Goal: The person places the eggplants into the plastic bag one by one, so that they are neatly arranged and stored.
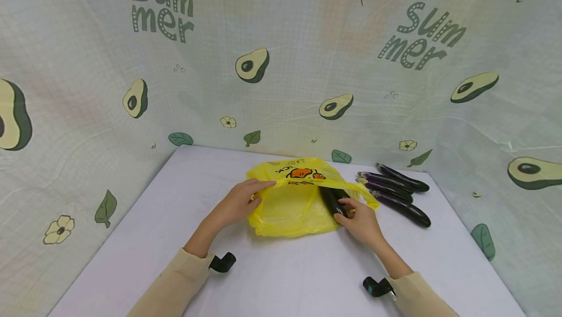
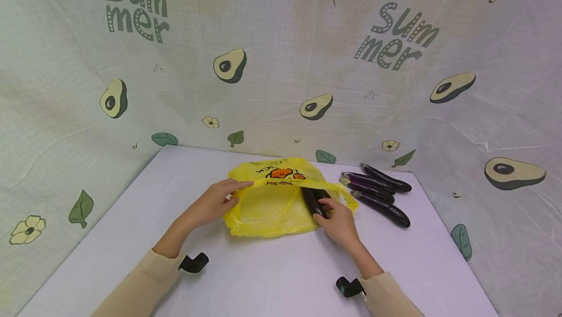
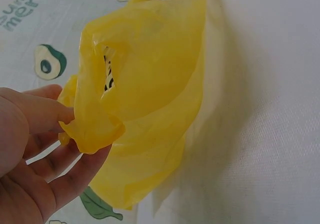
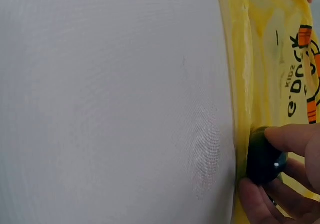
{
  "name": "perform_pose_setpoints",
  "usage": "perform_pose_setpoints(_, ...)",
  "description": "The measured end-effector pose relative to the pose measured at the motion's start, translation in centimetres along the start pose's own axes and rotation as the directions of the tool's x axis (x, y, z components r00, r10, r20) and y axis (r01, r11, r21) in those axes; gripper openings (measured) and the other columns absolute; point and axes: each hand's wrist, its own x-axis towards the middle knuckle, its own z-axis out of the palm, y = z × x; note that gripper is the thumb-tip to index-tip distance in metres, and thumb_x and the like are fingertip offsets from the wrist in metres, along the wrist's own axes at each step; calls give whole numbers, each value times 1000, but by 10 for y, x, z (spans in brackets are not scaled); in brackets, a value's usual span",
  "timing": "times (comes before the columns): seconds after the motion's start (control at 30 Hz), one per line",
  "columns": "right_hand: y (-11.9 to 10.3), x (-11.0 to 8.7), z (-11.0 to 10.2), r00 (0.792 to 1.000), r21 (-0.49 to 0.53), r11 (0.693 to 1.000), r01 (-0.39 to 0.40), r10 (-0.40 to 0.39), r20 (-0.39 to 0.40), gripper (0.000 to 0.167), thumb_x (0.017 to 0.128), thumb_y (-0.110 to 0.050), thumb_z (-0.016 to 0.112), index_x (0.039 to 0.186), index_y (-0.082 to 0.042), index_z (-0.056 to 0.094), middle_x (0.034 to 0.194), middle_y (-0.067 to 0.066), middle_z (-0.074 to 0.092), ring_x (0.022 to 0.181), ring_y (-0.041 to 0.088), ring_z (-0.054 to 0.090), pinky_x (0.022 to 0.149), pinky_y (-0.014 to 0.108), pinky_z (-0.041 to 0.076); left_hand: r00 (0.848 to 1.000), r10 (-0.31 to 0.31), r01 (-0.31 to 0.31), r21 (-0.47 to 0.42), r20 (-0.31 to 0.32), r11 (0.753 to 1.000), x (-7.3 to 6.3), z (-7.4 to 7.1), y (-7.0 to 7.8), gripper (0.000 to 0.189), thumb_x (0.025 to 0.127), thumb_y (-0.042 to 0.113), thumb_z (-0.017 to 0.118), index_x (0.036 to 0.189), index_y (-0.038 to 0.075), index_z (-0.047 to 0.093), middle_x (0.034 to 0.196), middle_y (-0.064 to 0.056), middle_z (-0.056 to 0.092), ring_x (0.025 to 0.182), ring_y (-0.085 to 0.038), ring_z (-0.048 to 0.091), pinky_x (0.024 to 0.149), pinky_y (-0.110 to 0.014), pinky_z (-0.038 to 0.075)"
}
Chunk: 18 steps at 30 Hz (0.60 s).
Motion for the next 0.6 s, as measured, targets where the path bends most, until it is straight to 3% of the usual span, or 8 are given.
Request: perform_pose_setpoints(0.6,-10,10,13,995,4,999,-50,50,-88,48,89,-21,87,130,-2,72,110,17,73,91,28,71,84,47,61,1000,-13,13,-13,3,1000,0,0,1,56,102,0,66,154,21,58,136,-6,67,109,-20,61,93,-40,54)
